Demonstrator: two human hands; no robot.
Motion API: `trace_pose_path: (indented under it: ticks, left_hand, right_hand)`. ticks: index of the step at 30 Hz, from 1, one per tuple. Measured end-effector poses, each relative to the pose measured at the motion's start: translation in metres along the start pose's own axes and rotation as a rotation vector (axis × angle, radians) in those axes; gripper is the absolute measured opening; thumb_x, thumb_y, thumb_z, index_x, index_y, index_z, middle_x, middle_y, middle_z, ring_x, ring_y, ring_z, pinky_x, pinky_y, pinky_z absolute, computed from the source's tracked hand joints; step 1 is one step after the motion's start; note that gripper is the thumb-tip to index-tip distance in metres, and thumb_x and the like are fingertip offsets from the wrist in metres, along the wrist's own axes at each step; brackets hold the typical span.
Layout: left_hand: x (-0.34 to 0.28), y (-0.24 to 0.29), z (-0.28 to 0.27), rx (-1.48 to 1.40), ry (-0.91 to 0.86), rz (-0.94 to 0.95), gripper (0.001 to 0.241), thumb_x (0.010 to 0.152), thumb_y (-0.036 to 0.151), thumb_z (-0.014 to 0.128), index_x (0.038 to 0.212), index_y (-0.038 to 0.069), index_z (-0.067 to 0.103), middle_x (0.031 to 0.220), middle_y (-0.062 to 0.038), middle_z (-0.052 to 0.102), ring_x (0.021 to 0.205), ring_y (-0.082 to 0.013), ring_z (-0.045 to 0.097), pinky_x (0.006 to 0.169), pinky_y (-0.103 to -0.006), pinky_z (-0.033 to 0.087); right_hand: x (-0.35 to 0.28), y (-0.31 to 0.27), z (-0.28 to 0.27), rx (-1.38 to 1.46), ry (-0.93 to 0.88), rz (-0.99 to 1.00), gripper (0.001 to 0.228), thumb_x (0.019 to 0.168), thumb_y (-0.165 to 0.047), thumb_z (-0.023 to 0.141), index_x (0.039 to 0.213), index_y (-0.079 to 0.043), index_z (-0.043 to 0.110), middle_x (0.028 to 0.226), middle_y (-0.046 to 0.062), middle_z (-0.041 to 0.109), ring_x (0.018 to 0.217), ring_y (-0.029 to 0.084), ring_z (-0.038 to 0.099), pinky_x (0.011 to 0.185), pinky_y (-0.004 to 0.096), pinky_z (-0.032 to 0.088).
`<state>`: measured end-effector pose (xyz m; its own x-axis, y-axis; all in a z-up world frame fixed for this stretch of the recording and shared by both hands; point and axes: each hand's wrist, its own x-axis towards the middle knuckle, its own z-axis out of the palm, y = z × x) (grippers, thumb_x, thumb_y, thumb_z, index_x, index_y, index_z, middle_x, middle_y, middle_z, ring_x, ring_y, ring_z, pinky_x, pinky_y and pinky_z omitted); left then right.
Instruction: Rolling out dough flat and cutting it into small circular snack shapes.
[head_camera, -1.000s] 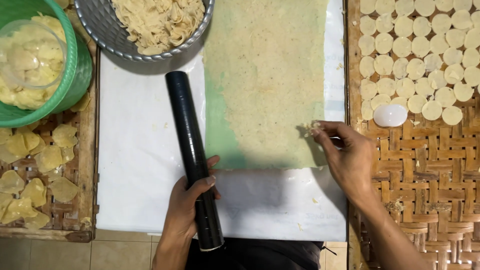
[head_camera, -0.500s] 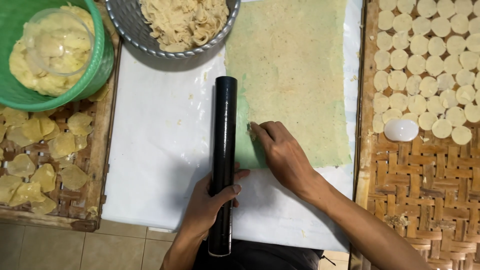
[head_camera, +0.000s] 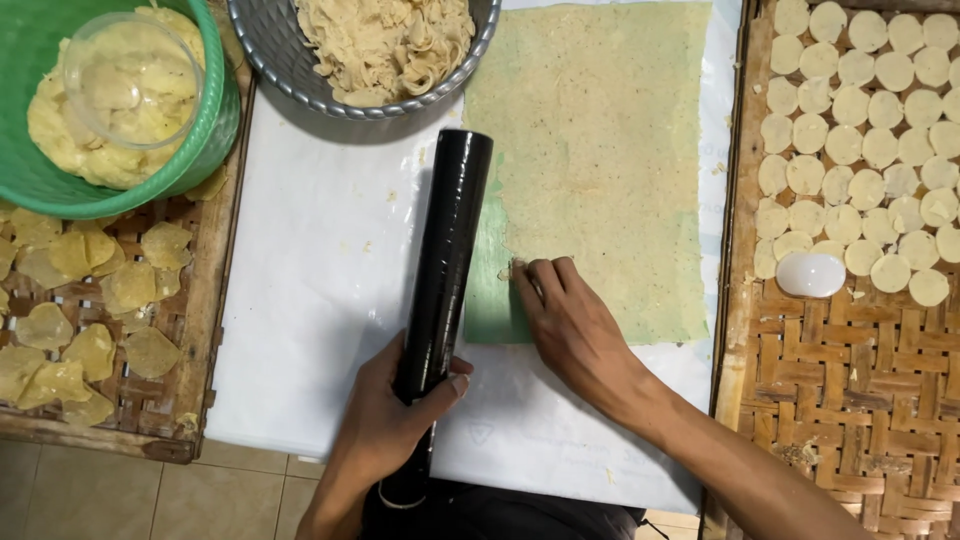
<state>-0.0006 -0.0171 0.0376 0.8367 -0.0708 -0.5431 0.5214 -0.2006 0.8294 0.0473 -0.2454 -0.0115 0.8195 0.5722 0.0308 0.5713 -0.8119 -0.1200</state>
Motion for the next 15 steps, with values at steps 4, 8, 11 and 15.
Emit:
trace_pose_path:
  ticks: [4,8,11,15]
  left_hand:
    - [0.004,0.009,0.0,0.057,0.033,-0.049,0.02,0.079,0.02,0.079,0.097,0.013,0.075,0.091,0.001,0.087,0.083,-0.0084,0.074,0.079,-0.0254,0.057]
    - [0.003,0.011,0.004,0.048,0.027,-0.023,0.02,0.079,0.019,0.08,0.097,0.012,0.073,0.091,0.0,0.088,0.083,-0.0089,0.077,0.079,-0.0261,0.06]
    - [0.002,0.013,0.005,0.079,0.011,-0.027,0.022,0.078,0.021,0.08,0.097,0.013,0.073,0.092,0.001,0.088,0.082,-0.0083,0.077,0.077,-0.0258,0.06]
    - [0.002,0.02,0.006,0.121,0.002,-0.115,0.026,0.077,0.022,0.08,0.1,0.014,0.074,0.093,0.003,0.088,0.083,-0.008,0.078,0.078,-0.0252,0.059]
  right_hand:
    - [0.012,0.0,-0.001,0.151,0.162,0.068,0.027,0.105,-0.022,0.06,0.118,0.0,0.066,0.098,0.014,0.061,0.087,0.029,0.056,0.063,0.04,0.053]
    - [0.019,0.004,0.008,0.235,0.307,0.124,0.019,0.102,-0.017,0.066,0.093,-0.002,0.074,0.085,0.011,0.062,0.076,0.027,0.057,0.056,0.04,0.049]
    - [0.021,0.006,0.009,0.33,0.31,0.161,0.02,0.101,-0.016,0.067,0.087,-0.004,0.075,0.085,0.011,0.066,0.075,0.028,0.06,0.057,0.04,0.049]
    - [0.019,0.015,0.017,0.456,0.282,0.251,0.012,0.095,-0.019,0.074,0.097,-0.01,0.081,0.088,0.005,0.07,0.081,0.023,0.066,0.06,0.037,0.052]
